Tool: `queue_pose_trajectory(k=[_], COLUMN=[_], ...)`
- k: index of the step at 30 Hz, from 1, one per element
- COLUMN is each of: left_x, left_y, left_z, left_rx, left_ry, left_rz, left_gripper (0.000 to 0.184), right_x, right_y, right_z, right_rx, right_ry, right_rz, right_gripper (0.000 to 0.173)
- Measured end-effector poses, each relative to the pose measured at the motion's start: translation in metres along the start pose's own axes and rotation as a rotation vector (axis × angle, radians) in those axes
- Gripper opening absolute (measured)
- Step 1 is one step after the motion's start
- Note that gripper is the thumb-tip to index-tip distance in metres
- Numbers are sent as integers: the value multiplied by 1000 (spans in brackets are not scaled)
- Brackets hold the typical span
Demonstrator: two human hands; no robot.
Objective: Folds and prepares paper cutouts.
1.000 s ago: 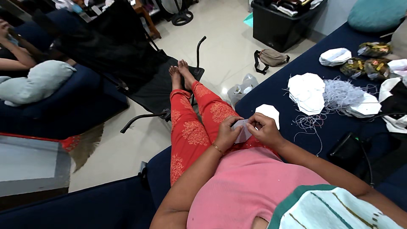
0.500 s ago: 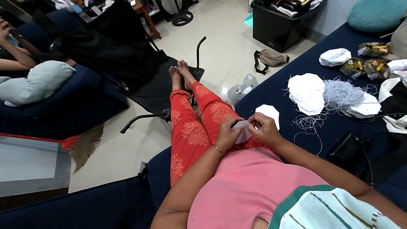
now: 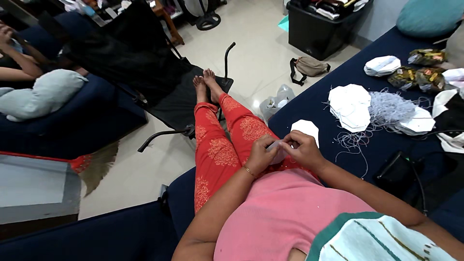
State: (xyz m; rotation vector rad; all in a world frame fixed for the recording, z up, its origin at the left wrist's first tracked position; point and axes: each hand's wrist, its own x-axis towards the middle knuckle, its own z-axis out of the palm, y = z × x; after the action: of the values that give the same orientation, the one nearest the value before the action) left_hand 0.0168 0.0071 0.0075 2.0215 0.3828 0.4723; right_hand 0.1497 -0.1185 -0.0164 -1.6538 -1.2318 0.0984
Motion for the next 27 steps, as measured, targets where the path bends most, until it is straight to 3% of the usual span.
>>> queue_pose_trajectory(k=[2,6,8,10,12,16,19,21,25,27], left_x=[-2,-2,-2,-3,-3,-2,-2,-1,0,0], left_y=[-3,-7,-7,-6,-6,-10,-5,-5,2,3], left_z=[1,0,-1,-1,0,-1,-4,-6,-4,-2], left_rx=[68,210,243,263,274,323,238,76,-86,-100], left_ry=[79,211,199,168,144,109,0,-56,-11,75], left_rz=[119,433,547,606,616,522,267,123,-33,-55], left_gripper=[15,13,14,13,13,28,90,112,68,59], right_x=[2,16,22,24,24,25,20,17,15,12], right_y=[-2,-10,-17,-21,-21,-16,-7,-1,1,4], right_z=[-6,-23,-32,-34,-32,-29,-24,-22,-21,-18], right_rx=[95,412,556,622,665,632,492,403,294,196], right_ry=[6,-114,-248,-336,-316,-178,-43,34,96,142], right_rz=[109,526,661,685,701,703,586,504,391,300], right_gripper=[27,24,46,73,76,54,28,14,11,14])
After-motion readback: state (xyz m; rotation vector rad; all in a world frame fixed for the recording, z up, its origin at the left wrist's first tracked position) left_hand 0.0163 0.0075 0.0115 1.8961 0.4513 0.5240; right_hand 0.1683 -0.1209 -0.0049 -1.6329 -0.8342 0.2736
